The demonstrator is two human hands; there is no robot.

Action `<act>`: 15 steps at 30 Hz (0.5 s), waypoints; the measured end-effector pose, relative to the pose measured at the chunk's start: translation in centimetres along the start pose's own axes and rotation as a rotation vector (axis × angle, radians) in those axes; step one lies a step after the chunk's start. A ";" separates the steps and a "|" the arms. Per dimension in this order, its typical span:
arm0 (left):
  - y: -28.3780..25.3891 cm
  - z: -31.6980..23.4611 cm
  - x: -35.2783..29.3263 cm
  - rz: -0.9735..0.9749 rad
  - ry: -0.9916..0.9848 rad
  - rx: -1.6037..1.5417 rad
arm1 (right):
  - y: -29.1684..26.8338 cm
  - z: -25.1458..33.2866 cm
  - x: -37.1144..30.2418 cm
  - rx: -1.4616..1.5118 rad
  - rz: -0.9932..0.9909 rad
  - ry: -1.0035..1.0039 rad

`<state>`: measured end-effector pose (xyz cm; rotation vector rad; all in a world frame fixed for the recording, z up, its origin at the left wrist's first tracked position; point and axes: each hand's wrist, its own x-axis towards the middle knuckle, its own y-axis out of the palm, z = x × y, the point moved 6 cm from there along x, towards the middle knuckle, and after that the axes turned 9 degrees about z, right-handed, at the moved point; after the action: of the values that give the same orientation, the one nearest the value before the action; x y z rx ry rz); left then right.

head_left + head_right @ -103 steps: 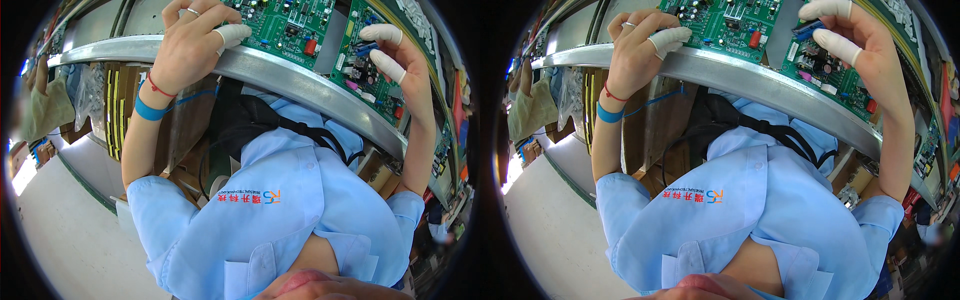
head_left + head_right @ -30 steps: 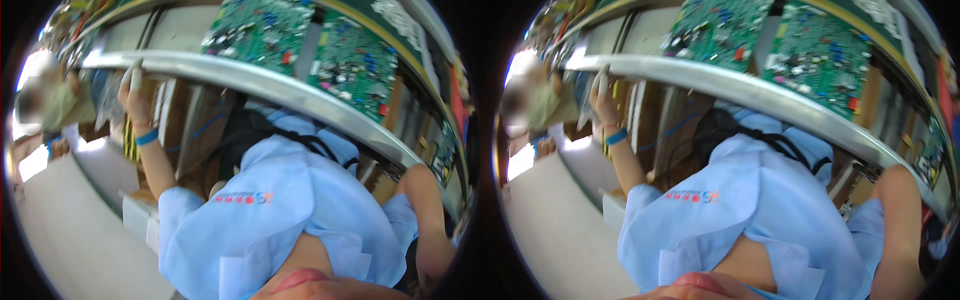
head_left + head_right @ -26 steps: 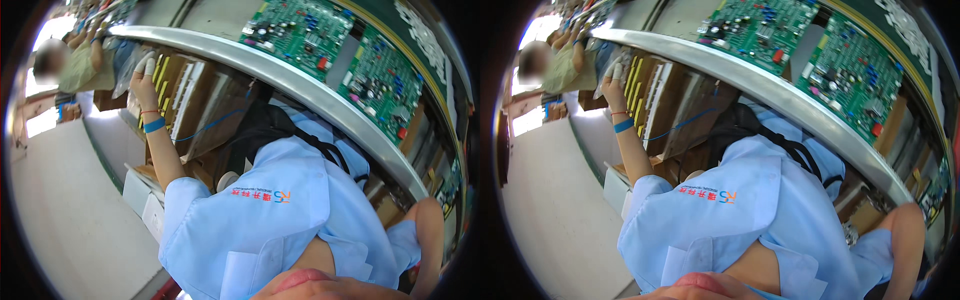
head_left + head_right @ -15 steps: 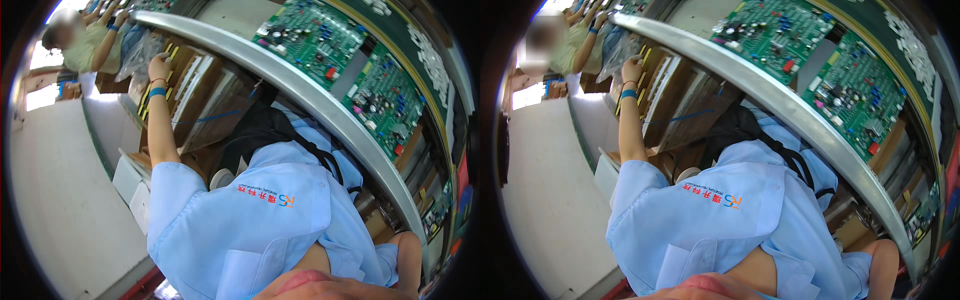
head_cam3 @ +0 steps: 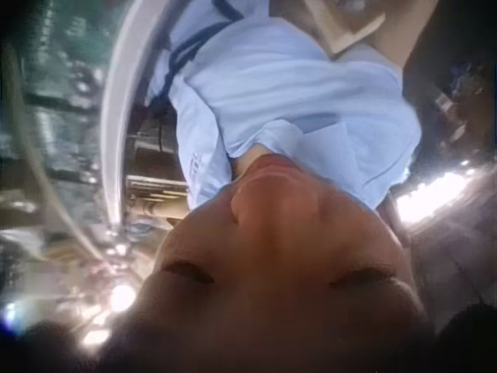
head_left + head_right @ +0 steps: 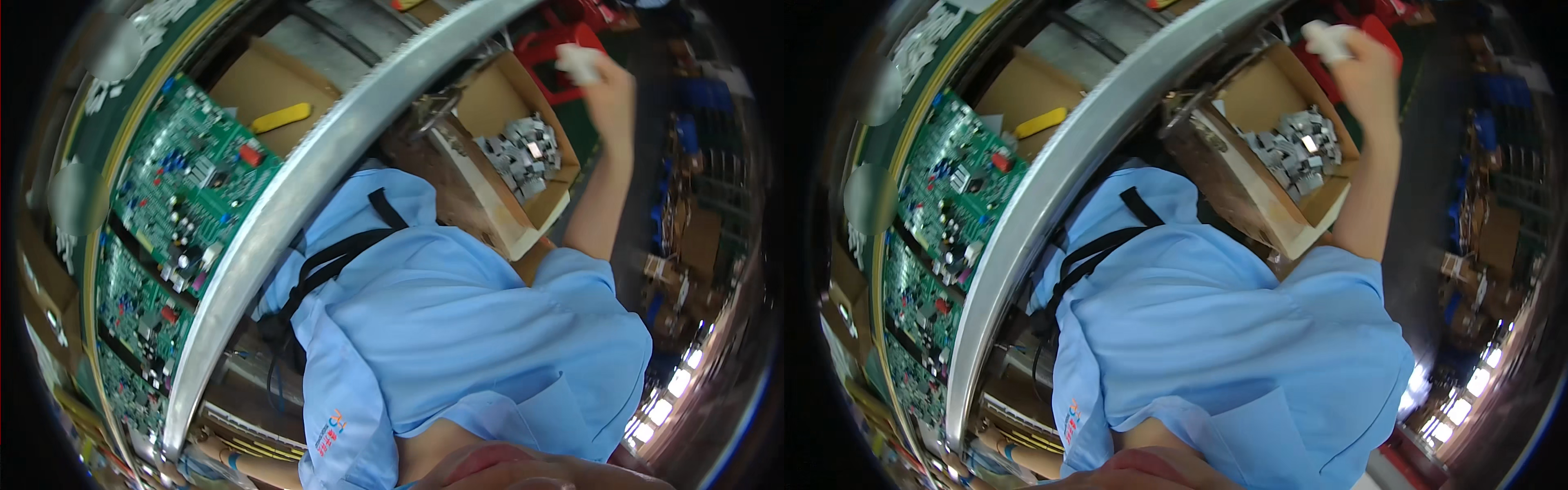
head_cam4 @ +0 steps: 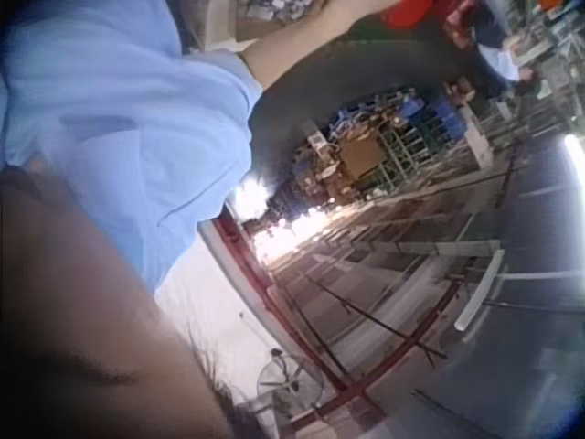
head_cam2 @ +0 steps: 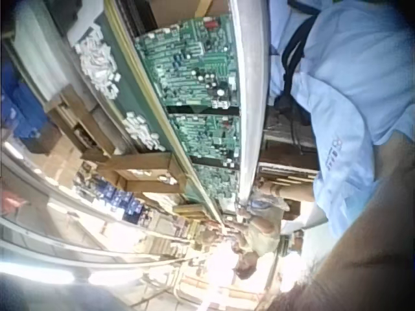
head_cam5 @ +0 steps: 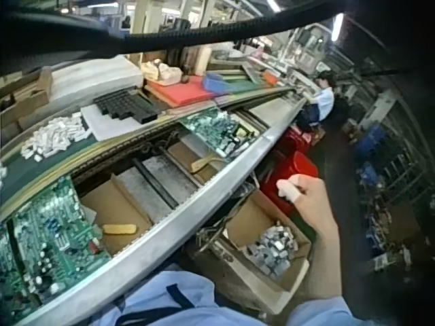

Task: Assembling electronic components onto printed circuit boards on a production line.

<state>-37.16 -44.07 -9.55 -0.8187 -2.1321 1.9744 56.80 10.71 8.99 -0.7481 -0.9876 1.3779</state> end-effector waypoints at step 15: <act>-5.5 -4.0 -4.9 -0.113 -0.104 -0.010 | 19.8 -21.1 -4.1 -0.487 0.772 0.376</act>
<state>-32.89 -42.83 -2.41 -0.5950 -2.1935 1.9917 67.24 10.88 -18.27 -1.8222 -0.7560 1.5536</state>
